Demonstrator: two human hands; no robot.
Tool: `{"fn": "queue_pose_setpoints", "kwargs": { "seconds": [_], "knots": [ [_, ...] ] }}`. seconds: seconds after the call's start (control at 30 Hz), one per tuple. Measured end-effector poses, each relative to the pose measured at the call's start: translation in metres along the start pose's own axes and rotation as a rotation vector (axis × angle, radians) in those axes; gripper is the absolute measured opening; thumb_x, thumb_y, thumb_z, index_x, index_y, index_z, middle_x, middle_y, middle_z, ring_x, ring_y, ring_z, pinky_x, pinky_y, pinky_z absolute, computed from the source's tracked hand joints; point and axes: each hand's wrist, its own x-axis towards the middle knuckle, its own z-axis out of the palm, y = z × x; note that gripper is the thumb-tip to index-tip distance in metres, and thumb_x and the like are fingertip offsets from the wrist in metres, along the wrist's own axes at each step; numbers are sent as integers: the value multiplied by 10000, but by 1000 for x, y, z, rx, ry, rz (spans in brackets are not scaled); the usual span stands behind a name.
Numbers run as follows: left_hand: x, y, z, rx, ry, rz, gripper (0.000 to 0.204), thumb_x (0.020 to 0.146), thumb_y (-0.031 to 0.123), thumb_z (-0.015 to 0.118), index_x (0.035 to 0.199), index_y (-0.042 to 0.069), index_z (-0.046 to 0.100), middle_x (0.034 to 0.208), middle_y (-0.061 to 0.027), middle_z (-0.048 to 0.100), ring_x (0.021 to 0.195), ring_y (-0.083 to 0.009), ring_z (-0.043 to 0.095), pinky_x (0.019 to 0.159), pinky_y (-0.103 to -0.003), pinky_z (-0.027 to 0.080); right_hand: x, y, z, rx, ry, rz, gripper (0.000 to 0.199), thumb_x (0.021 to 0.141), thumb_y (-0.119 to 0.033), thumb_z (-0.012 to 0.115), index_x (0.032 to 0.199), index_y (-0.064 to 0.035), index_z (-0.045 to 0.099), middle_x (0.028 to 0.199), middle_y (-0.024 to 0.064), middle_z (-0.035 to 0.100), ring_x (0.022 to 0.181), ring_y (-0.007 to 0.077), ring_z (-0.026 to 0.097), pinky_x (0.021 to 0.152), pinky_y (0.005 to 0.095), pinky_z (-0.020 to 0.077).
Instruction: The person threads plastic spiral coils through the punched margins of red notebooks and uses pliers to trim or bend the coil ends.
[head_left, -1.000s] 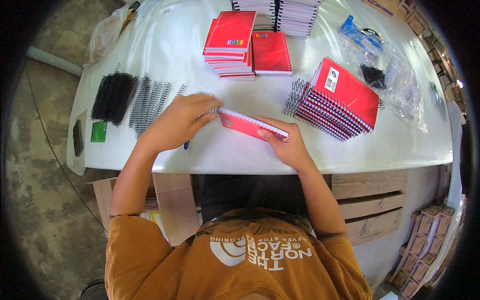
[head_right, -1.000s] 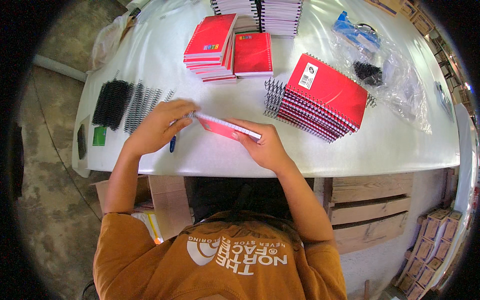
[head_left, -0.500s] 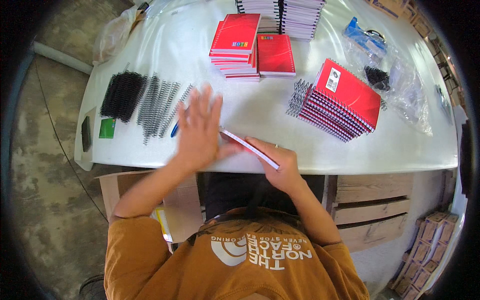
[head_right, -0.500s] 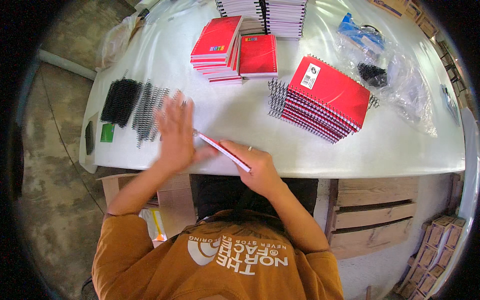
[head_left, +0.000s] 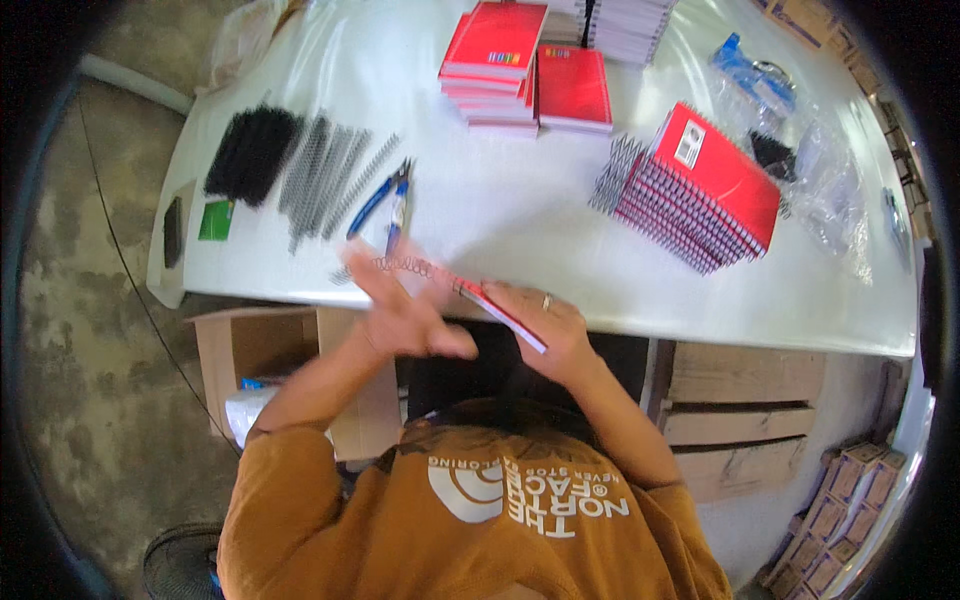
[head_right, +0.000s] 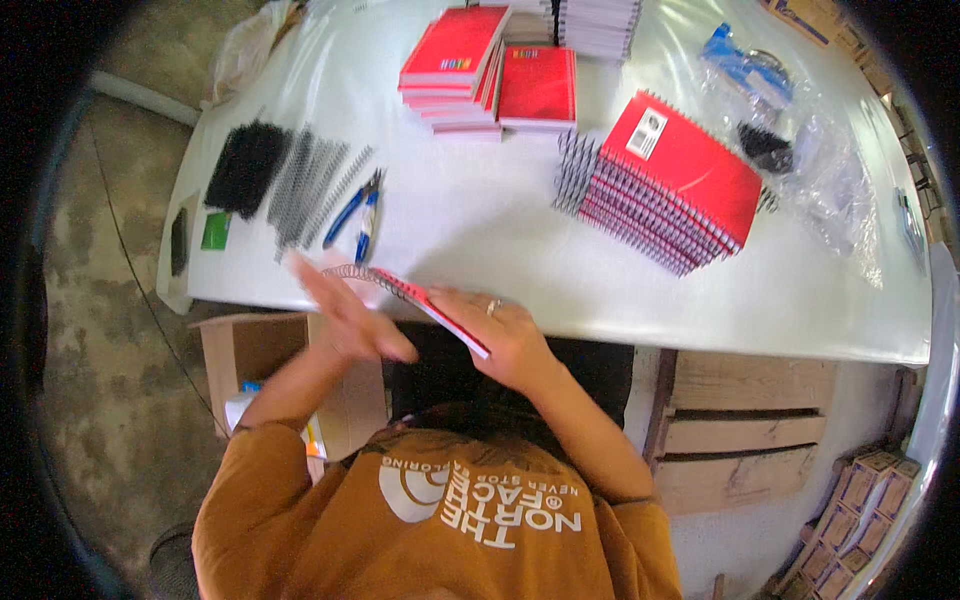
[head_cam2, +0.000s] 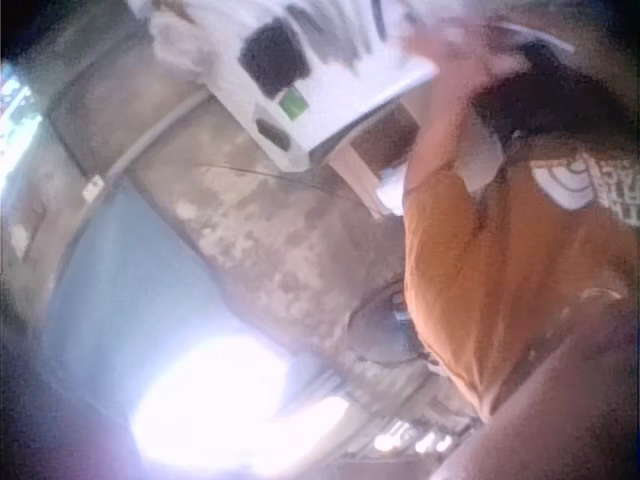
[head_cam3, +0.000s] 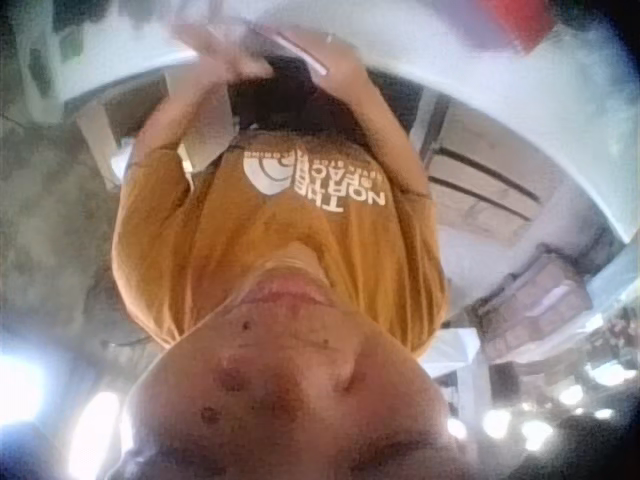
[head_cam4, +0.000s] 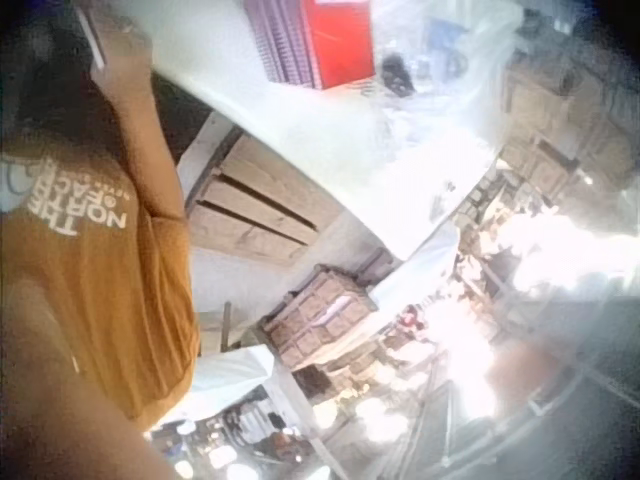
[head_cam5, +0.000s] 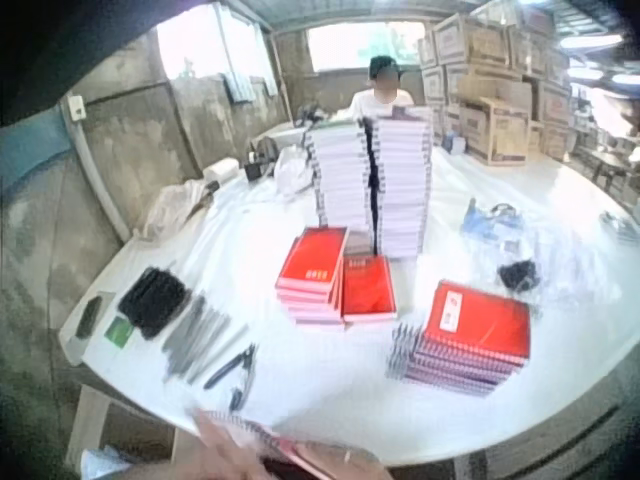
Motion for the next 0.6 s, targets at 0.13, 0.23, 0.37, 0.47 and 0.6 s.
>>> {"fn": "queue_pose_setpoints", "kwargs": {
  "seconds": [0.13,0.23,0.37,0.47,0.6],
  "knots": [
    [-9,4,27,-197,46,-334,1089,698,750,482,1342,-92,231,1416,-288,167,1316,-415,167,1043,-550,173,0,3,5,-59,9,-98,446,698,58,581,1138,-8,570,1077,164,619,944,287,629,807,363,510],
    [-3,42,6,-279,-57,78,1138,646,729,576,1377,-56,196,1412,-322,137,1265,-526,192,1045,-552,171,-3,5,-2,-106,19,-5,435,698,51,584,1130,0,563,1071,169,621,945,286,629,818,366,509],
    [-19,-15,24,9,413,-255,1164,662,802,454,1357,-91,182,1431,-287,122,1321,-426,131,1068,-512,98,-4,5,6,-73,-22,-113,416,701,33,599,1115,0,561,1068,171,622,968,296,623,840,371,503],
    [-6,22,36,-134,152,-304,1142,659,783,488,1377,-49,176,1397,-302,188,1284,-468,194,1046,-569,114,4,9,8,-122,-9,-143,387,700,1,618,1083,9,564,1059,169,624,982,299,618,847,377,501],
    [-18,53,19,-264,160,-142,1077,639,797,489,1335,-5,311,1344,-253,328,1265,-407,276,1031,-587,108,7,15,1,-93,3,-86,354,709,4,609,1060,10,564,1061,169,622,978,297,619,841,374,503]
  ]
}}
